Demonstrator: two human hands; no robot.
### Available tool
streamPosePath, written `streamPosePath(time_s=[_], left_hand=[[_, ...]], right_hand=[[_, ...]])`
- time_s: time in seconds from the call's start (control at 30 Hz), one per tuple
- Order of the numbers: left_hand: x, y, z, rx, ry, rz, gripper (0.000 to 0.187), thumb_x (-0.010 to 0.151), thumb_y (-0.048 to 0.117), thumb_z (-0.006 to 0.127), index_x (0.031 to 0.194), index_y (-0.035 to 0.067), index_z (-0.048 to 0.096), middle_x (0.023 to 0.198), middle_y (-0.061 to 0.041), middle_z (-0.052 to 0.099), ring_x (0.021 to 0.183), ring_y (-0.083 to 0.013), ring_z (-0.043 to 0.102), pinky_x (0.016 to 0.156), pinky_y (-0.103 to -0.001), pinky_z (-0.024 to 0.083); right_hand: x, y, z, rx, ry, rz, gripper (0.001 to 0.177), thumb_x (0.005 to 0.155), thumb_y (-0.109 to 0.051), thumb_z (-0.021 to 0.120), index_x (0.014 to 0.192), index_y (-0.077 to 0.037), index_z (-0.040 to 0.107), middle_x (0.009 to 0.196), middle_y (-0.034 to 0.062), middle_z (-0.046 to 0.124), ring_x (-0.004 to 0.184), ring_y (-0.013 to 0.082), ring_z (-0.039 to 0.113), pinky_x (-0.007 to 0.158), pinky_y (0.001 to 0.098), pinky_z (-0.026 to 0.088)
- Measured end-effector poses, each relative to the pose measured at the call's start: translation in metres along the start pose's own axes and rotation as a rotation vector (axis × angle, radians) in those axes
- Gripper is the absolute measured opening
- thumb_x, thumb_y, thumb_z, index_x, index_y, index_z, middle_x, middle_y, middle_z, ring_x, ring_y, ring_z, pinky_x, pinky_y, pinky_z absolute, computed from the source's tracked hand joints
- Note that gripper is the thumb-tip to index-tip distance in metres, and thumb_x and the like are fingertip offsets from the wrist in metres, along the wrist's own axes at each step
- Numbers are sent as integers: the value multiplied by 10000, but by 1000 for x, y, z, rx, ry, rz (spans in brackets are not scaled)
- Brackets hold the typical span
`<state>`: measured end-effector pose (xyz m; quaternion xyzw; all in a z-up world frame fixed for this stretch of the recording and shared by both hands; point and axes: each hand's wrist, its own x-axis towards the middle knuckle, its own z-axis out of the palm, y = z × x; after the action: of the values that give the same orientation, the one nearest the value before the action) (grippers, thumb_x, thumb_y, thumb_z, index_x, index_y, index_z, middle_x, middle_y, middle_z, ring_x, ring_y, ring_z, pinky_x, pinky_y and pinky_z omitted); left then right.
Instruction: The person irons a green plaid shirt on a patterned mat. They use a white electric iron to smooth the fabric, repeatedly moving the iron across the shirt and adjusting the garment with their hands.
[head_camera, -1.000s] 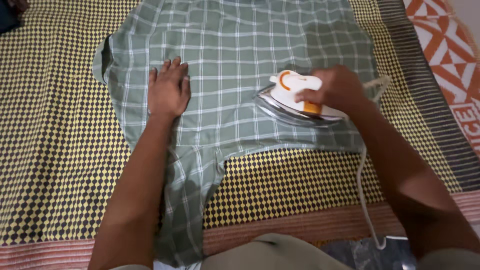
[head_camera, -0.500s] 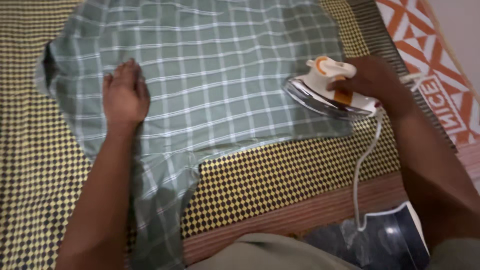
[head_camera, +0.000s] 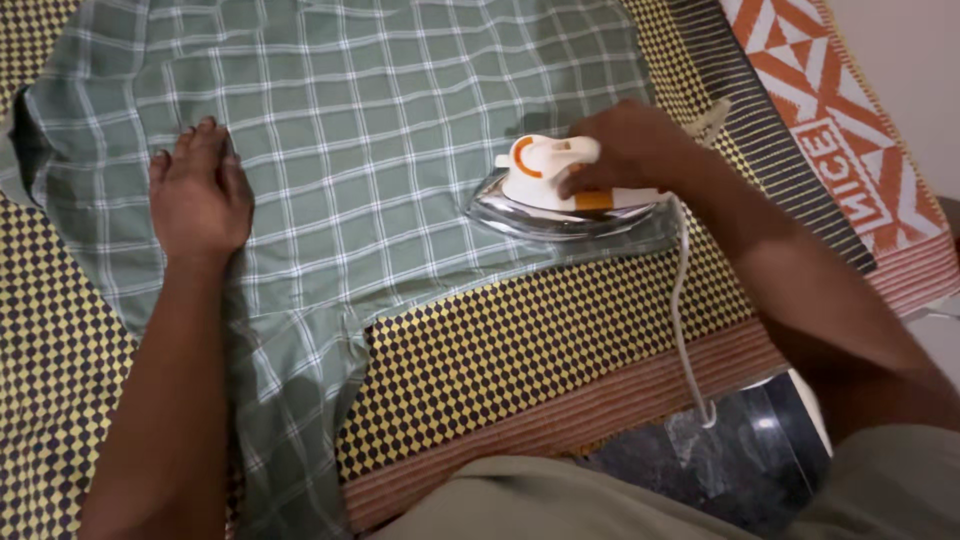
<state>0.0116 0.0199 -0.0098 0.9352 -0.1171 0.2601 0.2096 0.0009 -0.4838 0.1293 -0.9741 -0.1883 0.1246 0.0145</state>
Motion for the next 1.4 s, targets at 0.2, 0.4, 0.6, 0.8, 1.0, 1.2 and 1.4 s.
streamPosePath(time_s=[0.2, 0.4, 0.6, 0.8, 1.0, 1.2, 1.4], left_hand=[[0, -3, 2, -4, 1, 9, 359, 1079, 156, 543, 1395, 14, 637, 1515, -201, 600, 1409, -401, 529, 1187, -578, 312], [1, 0, 4, -14, 26, 13, 329, 1090, 142, 549, 1379, 14, 637, 1486, -213, 612, 1397, -407, 536, 1182, -593, 316], [1, 4, 1, -12, 44, 21, 310, 1103, 145, 541, 1364, 8, 637, 1463, -217, 622, 1381, -412, 541, 1161, -596, 321], [3, 5, -5, -74, 18, -1, 319, 1066, 138, 521, 1337, 11, 630, 1439, -201, 624, 1372, -383, 553, 1145, -557, 369], [4, 2, 0, -31, 27, -41, 325, 1055, 135, 541, 1339, 23, 653, 1437, -191, 628, 1353, -386, 545, 1145, -577, 338], [1, -7, 11, -28, 42, -25, 318, 1056, 125, 541, 1335, 17, 648, 1441, -181, 629, 1356, -379, 552, 1145, -581, 352], [11, 2, -13, -142, 41, -1, 328, 974, 102, 611, 1285, 14, 663, 1380, -206, 647, 1267, -399, 603, 1074, -541, 428]], right_hand=[[-28, 40, 0, 56, 11, 37, 608, 685, -637, 772, 1066, -163, 780, 900, 143, 768, 787, 367, 735, 700, 459, 554], [-34, 52, 9, -30, 16, 107, 682, 652, -745, 752, 990, -155, 806, 877, 129, 771, 792, 348, 744, 703, 463, 556], [-6, 1, 10, 6, 0, -18, 654, 656, -724, 761, 1030, -190, 803, 852, 119, 770, 776, 341, 731, 696, 450, 535], [11, -58, 16, 74, -47, -166, 643, 665, -701, 766, 1010, -159, 799, 843, 90, 782, 736, 278, 736, 696, 426, 551], [12, -65, 18, 45, 24, -288, 649, 674, -716, 751, 1045, -185, 790, 824, 85, 773, 727, 286, 724, 698, 430, 544], [12, -60, 13, -45, -13, -79, 605, 652, -705, 794, 921, -162, 782, 782, 116, 751, 766, 323, 720, 693, 466, 541], [14, -103, 27, 112, 319, -169, 558, 736, -650, 823, 871, -114, 741, 726, 91, 715, 628, 286, 701, 623, 414, 539]])
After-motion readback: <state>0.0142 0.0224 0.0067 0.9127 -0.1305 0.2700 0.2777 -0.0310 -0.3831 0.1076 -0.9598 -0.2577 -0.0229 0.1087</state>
